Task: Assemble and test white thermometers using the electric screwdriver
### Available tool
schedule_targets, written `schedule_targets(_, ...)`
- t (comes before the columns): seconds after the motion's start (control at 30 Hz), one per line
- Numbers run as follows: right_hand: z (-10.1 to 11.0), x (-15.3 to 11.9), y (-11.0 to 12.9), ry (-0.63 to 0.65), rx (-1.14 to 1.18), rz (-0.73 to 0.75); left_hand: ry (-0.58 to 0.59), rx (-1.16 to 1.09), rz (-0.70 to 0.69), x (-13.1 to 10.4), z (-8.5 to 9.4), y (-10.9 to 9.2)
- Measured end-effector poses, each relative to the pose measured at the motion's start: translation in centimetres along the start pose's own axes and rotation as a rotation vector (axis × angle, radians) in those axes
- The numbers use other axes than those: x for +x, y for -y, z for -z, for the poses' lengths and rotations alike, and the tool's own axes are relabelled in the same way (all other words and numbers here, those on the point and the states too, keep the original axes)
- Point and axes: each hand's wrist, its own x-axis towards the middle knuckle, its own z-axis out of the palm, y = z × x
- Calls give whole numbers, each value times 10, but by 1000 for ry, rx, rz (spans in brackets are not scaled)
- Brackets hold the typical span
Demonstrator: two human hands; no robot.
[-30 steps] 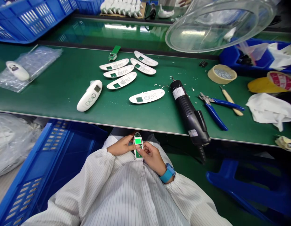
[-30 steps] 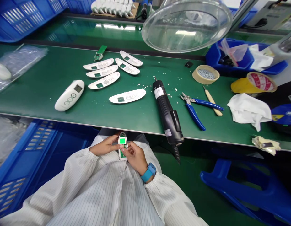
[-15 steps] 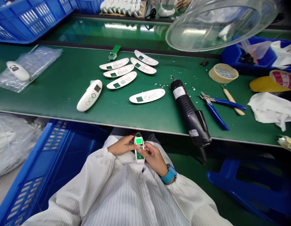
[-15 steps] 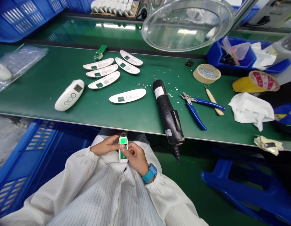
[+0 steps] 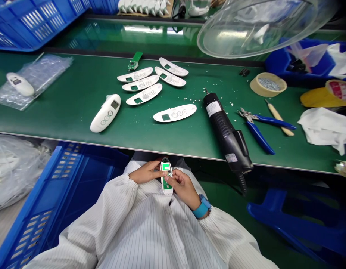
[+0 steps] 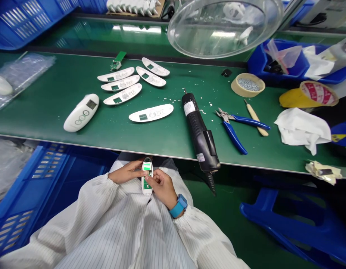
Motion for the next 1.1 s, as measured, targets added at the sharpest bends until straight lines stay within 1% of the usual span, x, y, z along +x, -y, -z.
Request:
schedule_targets(0.3,2,0,-3,7,31,-5,23,69,-11,2,1,-2)
schedule_targets(0.7,3,0,-4,17,45,-7,15,119,-18,2,-1,-4)
schedule_targets(1.1,3,0,0,31,58,-13,-47,132,-35,0,-3,-4)
